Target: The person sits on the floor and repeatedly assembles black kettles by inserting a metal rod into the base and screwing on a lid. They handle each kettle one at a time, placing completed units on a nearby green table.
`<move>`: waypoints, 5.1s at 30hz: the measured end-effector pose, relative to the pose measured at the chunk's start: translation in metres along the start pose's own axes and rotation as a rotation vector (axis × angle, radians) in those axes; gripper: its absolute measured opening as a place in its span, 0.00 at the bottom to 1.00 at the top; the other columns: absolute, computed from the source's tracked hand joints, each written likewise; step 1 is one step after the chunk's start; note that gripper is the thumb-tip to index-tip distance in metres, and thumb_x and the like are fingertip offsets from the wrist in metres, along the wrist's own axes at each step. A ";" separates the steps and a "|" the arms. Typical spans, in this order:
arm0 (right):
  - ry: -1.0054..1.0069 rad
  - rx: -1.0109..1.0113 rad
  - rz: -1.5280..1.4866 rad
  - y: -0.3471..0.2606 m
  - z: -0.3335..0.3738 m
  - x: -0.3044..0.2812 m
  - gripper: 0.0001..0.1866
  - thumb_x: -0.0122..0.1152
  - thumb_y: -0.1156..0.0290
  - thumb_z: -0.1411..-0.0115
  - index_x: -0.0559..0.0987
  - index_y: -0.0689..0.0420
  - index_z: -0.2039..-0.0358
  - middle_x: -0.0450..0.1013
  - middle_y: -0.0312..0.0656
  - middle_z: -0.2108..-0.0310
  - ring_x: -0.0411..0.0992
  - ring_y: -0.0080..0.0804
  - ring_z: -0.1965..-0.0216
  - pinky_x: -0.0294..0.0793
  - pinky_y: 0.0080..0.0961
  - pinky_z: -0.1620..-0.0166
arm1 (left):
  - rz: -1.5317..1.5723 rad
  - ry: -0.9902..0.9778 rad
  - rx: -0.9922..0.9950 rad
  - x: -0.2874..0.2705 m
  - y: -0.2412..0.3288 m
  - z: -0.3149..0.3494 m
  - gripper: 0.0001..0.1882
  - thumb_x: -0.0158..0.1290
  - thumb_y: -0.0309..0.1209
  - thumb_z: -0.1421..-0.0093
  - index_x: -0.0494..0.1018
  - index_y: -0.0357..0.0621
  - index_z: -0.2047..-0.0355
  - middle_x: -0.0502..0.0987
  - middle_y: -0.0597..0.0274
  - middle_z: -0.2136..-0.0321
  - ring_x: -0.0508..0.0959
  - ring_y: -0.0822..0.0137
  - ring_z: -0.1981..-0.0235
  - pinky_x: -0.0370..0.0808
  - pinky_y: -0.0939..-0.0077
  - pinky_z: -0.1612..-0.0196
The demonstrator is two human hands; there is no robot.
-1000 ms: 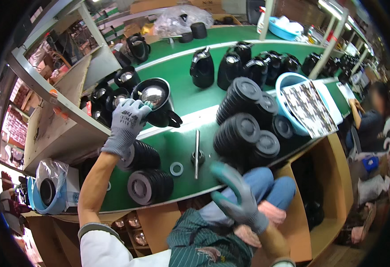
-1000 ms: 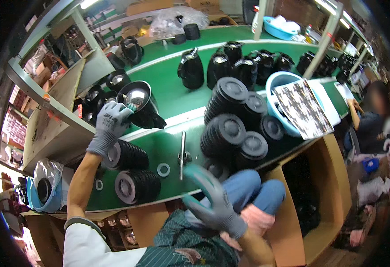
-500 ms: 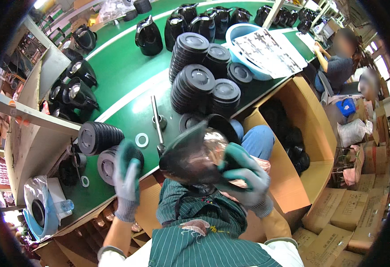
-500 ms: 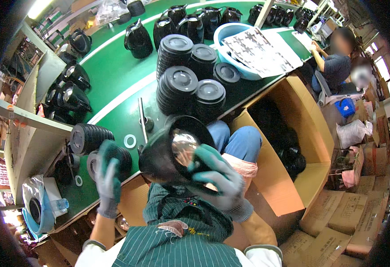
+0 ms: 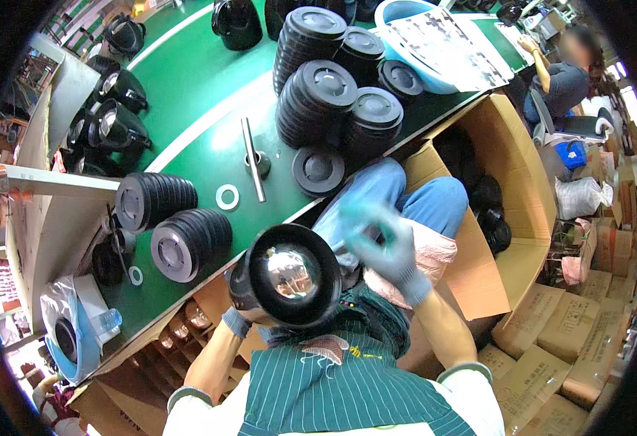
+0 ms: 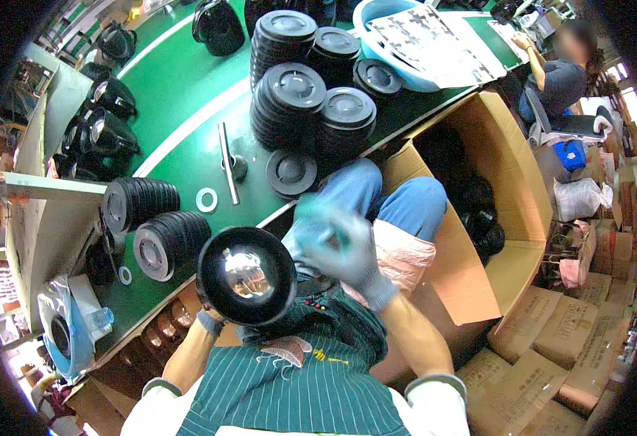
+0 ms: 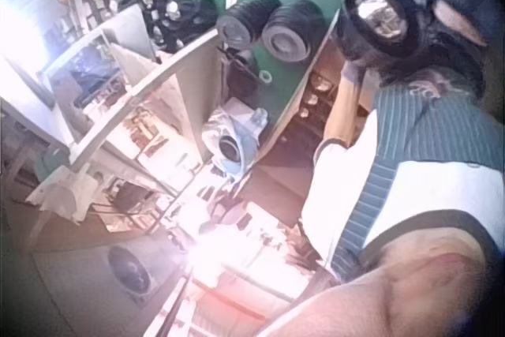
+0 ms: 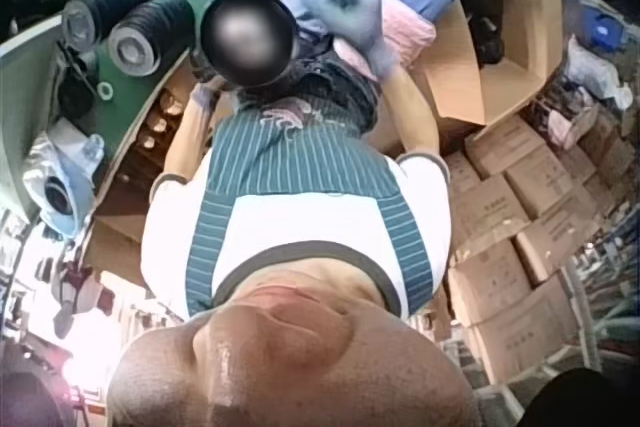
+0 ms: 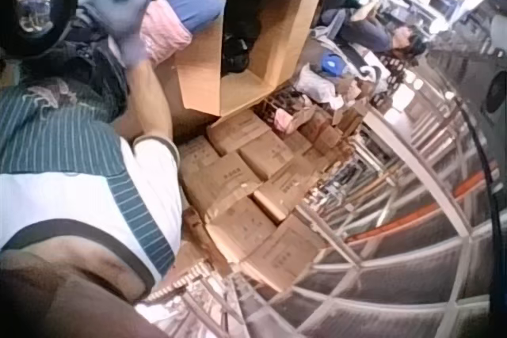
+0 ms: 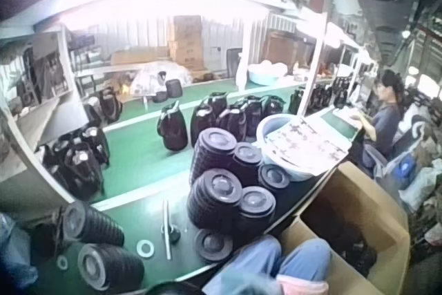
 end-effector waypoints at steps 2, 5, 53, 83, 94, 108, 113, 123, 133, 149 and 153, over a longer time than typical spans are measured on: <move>0.227 -0.079 0.560 0.034 -0.059 0.009 0.46 0.77 0.49 0.47 0.70 0.59 0.34 0.68 0.56 0.37 0.68 0.49 0.35 0.68 0.45 0.34 | 0.010 0.051 0.003 -0.006 -0.013 0.000 0.39 0.61 0.37 0.36 0.59 0.46 0.28 0.64 0.54 0.30 0.67 0.58 0.32 0.60 0.59 0.26; 0.067 0.260 1.113 0.067 -0.109 0.052 0.65 0.78 0.39 0.56 0.53 0.53 0.25 0.58 0.62 0.32 0.58 0.59 0.31 0.59 0.50 0.31 | 0.017 0.094 -0.007 -0.010 -0.025 0.003 0.38 0.59 0.37 0.35 0.59 0.46 0.28 0.65 0.54 0.30 0.67 0.58 0.32 0.61 0.58 0.27; 0.170 -0.138 -0.156 -0.042 0.065 -0.058 0.54 0.48 0.33 0.32 0.50 0.67 0.25 0.51 0.52 0.24 0.55 0.40 0.26 0.54 0.36 0.27 | -0.902 0.290 0.975 0.034 0.193 -0.051 0.16 0.63 0.25 0.44 0.80 0.29 0.56 0.84 0.38 0.56 0.86 0.47 0.56 0.82 0.63 0.50; -0.020 -0.744 0.463 -0.168 0.073 -0.016 0.37 0.71 0.36 0.55 0.77 0.22 0.41 0.58 0.55 0.31 0.60 0.64 0.32 0.67 0.68 0.40 | -0.405 -0.662 0.022 0.071 0.090 -0.080 0.25 0.56 0.32 0.32 0.70 0.35 0.38 0.77 0.47 0.43 0.80 0.60 0.47 0.80 0.63 0.44; 0.037 -0.591 0.319 -0.114 0.062 -0.044 0.68 0.73 0.28 0.58 0.53 0.50 0.26 0.44 0.61 0.25 0.44 0.68 0.25 0.46 0.63 0.28 | -0.093 -0.353 -0.093 0.014 0.071 -0.095 0.26 0.56 0.34 0.31 0.68 0.36 0.36 0.75 0.46 0.41 0.79 0.59 0.45 0.79 0.60 0.41; 0.362 -0.437 0.217 -0.084 0.069 -0.036 0.59 0.78 0.36 0.55 0.62 0.50 0.29 0.59 0.55 0.31 0.60 0.60 0.32 0.62 0.54 0.32 | 0.866 -0.218 -0.329 -0.040 0.007 -0.082 0.28 0.56 0.37 0.31 0.67 0.38 0.34 0.72 0.45 0.38 0.78 0.56 0.42 0.77 0.55 0.38; 0.263 -0.652 0.361 -0.127 0.072 -0.021 0.46 0.73 0.32 0.55 0.74 0.34 0.37 0.62 0.53 0.32 0.62 0.63 0.34 0.65 0.64 0.36 | 0.466 -0.394 -0.281 -0.005 0.046 -0.088 0.25 0.54 0.26 0.30 0.67 0.38 0.34 0.73 0.48 0.38 0.78 0.57 0.43 0.81 0.58 0.43; 0.226 -0.129 -0.392 -0.064 0.043 -0.040 0.54 0.71 0.30 0.53 0.69 0.52 0.33 0.59 0.62 0.32 0.59 0.69 0.32 0.61 0.55 0.32 | -0.358 0.031 0.468 -0.001 0.120 -0.074 0.23 0.60 0.35 0.35 0.76 0.48 0.40 0.77 0.47 0.42 0.78 0.53 0.42 0.77 0.59 0.39; 0.233 -0.541 0.159 -0.051 0.076 -0.058 0.60 0.60 0.26 0.46 0.58 0.59 0.27 0.50 0.64 0.27 0.53 0.63 0.28 0.52 0.52 0.28 | -0.453 0.069 0.358 -0.035 0.122 -0.101 0.20 0.59 0.28 0.36 0.75 0.34 0.45 0.79 0.49 0.46 0.80 0.59 0.48 0.80 0.63 0.45; 0.225 -0.564 0.032 -0.078 0.045 -0.056 0.46 0.53 0.47 0.29 0.47 0.58 0.23 0.48 0.58 0.24 0.50 0.46 0.24 0.49 0.38 0.26 | -0.498 0.216 0.653 -0.020 0.157 -0.085 0.24 0.61 0.27 0.37 0.72 0.27 0.43 0.79 0.45 0.46 0.81 0.57 0.48 0.78 0.62 0.41; 0.208 -0.433 -0.367 -0.052 0.044 -0.037 0.44 0.50 0.45 0.29 0.49 0.58 0.23 0.45 0.57 0.23 0.50 0.45 0.24 0.49 0.39 0.26 | -0.229 0.259 0.484 -0.026 0.135 -0.085 0.23 0.62 0.30 0.38 0.76 0.26 0.46 0.82 0.45 0.49 0.83 0.58 0.50 0.77 0.63 0.41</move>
Point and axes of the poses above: each hand's wrist, its own z-axis away from the middle knuckle, its own x-axis out of the palm, y = z × x, the point moved 6 cm from there along -z, towards the middle knuckle
